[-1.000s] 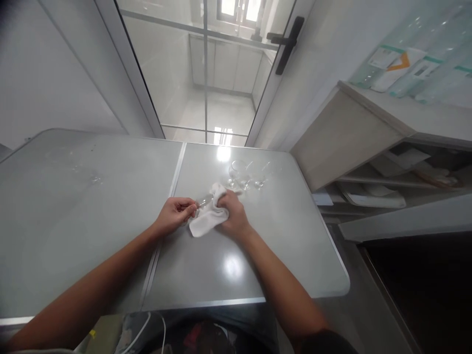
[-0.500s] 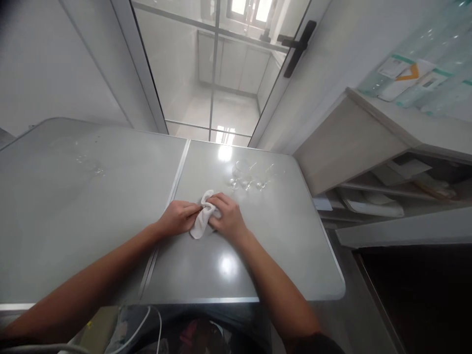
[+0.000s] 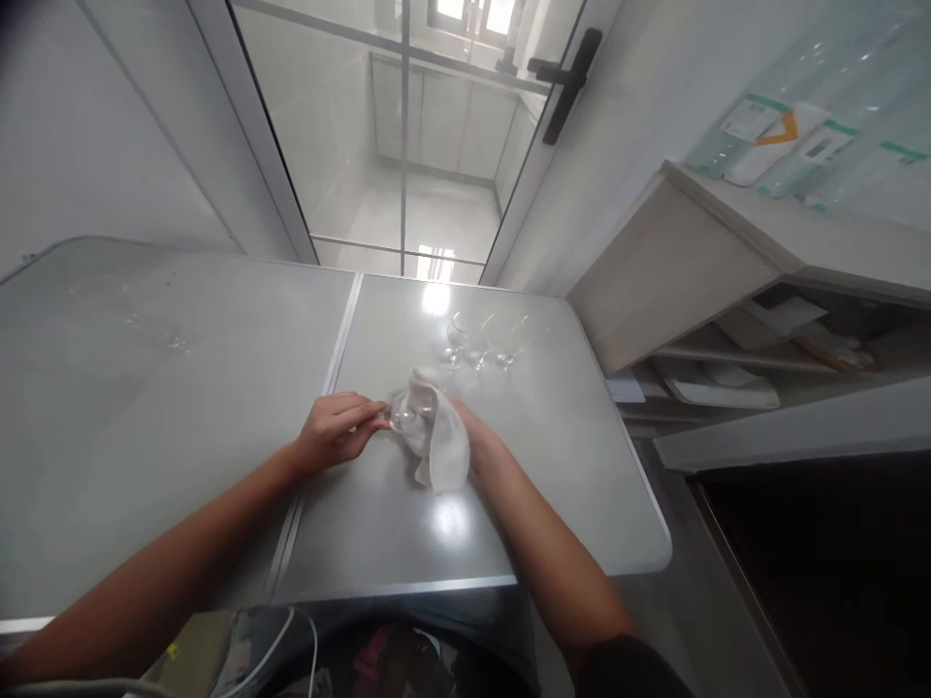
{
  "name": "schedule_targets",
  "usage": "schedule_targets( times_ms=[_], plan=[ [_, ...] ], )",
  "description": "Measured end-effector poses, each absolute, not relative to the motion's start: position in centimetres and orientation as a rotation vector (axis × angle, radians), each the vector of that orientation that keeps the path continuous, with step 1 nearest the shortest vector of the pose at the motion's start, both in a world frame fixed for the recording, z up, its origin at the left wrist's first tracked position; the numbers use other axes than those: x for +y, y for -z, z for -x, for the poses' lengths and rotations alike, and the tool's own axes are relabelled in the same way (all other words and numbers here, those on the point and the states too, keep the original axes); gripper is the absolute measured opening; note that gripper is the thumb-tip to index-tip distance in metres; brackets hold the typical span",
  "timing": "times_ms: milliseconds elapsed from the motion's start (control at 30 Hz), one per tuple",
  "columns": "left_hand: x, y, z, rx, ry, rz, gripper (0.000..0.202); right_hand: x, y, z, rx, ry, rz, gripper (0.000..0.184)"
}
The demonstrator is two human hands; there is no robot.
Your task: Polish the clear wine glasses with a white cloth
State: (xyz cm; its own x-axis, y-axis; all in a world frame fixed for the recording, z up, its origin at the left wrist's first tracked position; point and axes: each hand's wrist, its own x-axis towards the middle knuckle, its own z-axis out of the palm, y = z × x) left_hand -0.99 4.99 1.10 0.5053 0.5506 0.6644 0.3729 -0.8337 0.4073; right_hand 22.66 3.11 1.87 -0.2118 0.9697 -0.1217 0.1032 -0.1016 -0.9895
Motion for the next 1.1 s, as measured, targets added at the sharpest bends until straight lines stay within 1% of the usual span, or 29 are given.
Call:
schedule_targets(
  times_ms=[67, 167, 233, 300, 467, 533, 600, 633, 700, 767, 833, 933, 1000, 1067, 1100],
  plan=[
    [5.1, -1.3, 1.3, 0.961, -1.304, -2.377, 0.016, 3.5, -1.4, -22.5, -1.139, -1.431, 1.240, 0.025],
    [5.1, -1.9, 1.5, 1.159, -1.412, -2.117, 0.023, 4.2, -0.5, -22.0, -0.796, -1.221, 1.206, 0.029],
    [5.0, -2.2, 1.5, 1.191, -1.434, -1.987, 0.025, 4.4, -0.2, -21.6, -0.682, -1.137, 1.179, 0.031],
    [5.0, -2.2, 1.4, 1.127, -1.369, -2.007, 0.025, 4.3, -0.2, -21.1, -0.636, -1.190, 1.136, 0.031],
    [5.4, -1.0, 1.1, 0.886, -1.032, -2.423, 0.017, 3.6, -1.3, -21.5, -0.930, -1.486, 0.986, 0.018],
    [5.5, -0.7, 1.1, 0.887, -0.977, -2.507, 0.015, 3.5, -1.9, -22.5, -1.112, -1.467, 0.957, 0.018],
    [5.6, -0.7, 1.2, 0.913, -0.913, -2.557, 0.016, 3.5, -2.6, -23.6, -1.381, -1.350, 0.926, 0.018],
    [5.7, -0.7, 1.2, 0.932, -0.891, -2.582, 0.017, 3.5, -2.8, -24.0, -1.544, -1.294, 0.897, 0.023],
    [5.7, -0.7, 1.3, 0.955, -0.893, -2.653, 0.021, 3.6, -3.1, -24.3, -1.816, -1.230, 0.833, 0.039],
    [5.7, -0.8, 1.3, 0.914, -0.945, -2.768, 0.022, 3.6, -3.2, -24.1, -1.886, -1.237, 0.830, 0.042],
    [5.7, -1.0, 1.3, 0.804, -1.012, -2.902, 0.023, 3.5, -3.2, -23.6, -1.788, -1.262, 0.935, 0.041],
    [5.4, -1.5, 1.2, 0.601, -1.079, -3.064, 0.026, 3.3, -3.4, -23.1, -1.656, -1.453, 1.064, 0.032],
    [5.3, -1.8, 1.2, 0.498, -1.090, -3.096, 0.026, 3.1, -3.6, -23.1, -1.540, -1.732, 1.051, 0.031],
    [5.2, -2.0, 1.2, 0.446, -1.101, -3.063, 0.022, 2.8, -3.3, -23.1, -1.296, -2.036, 1.055, 0.035],
    [5.2, -2.1, 1.3, 0.441, -1.112, -3.030, 0.020, 2.8, -3.1, -23.1, -1.158, -2.123, 1.074, 0.037]
  ],
)
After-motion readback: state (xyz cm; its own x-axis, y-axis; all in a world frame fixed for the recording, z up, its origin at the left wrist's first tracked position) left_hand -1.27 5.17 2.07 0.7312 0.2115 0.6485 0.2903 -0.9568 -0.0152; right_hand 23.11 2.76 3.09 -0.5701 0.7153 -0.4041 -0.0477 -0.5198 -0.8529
